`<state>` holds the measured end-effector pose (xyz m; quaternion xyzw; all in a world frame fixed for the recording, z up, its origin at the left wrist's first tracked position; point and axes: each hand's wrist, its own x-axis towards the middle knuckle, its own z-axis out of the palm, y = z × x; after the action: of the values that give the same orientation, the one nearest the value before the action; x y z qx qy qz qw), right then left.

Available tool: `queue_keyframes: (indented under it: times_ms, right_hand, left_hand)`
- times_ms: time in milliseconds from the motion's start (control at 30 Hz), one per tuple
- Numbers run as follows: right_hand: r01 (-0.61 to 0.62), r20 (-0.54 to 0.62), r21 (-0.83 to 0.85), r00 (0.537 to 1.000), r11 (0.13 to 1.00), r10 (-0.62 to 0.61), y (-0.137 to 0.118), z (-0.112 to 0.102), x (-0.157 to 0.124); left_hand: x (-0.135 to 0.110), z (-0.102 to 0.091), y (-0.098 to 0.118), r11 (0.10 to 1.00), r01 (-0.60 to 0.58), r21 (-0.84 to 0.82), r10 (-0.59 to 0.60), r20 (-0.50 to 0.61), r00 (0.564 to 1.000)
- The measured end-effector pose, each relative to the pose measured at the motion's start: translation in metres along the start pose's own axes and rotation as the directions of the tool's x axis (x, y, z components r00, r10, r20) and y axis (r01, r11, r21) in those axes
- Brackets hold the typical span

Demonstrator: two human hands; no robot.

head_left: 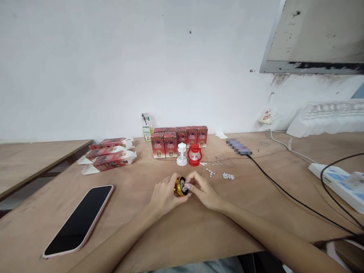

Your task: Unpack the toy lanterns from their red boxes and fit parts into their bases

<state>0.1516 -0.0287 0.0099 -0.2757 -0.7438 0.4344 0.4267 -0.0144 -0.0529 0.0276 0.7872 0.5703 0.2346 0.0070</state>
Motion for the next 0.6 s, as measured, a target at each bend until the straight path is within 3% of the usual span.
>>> queue_keyframes:
  times_ms: [133,233,267,333,367,500,600]
  right_hand:
    - [0.015,-0.081,-0.130,0.996,0.991,-0.026,0.000,-0.012,0.005]
    - [-0.032,-0.094,-0.321,0.996,0.946,0.002,0.003,-0.040,0.016]
    - [-0.088,-0.111,-0.435,0.993,0.896,0.044,0.004,-0.052,0.019]
    - [-0.297,-0.195,-0.706,0.954,0.643,0.226,0.008,-0.076,0.024]
    - [-0.340,-0.223,-0.744,0.938,0.575,0.265,0.009,-0.087,0.025]
    - [-0.405,-0.272,-0.818,0.898,0.408,0.346,0.013,-0.119,0.018]
    - [-0.420,-0.304,-0.851,0.884,0.315,0.356,0.014,-0.127,0.013]
  left_hand:
    - [0.000,0.002,-0.002,1.000,0.000,0.020,0.001,-0.034,0.999]
    - [-0.001,0.002,-0.001,0.999,0.008,0.033,-0.007,-0.042,0.999]
    - [-0.001,0.001,-0.001,0.999,0.008,0.033,-0.007,-0.039,0.999]
    - [-0.001,0.001,-0.001,0.999,0.001,0.035,0.000,-0.035,0.999]
    - [-0.001,0.000,0.000,0.999,-0.003,0.038,0.004,-0.036,0.999]
    - [-0.001,0.000,0.000,0.998,0.002,0.058,0.000,-0.028,1.000]
    - [-0.001,0.001,-0.001,0.999,-0.002,0.052,0.003,-0.028,1.000]
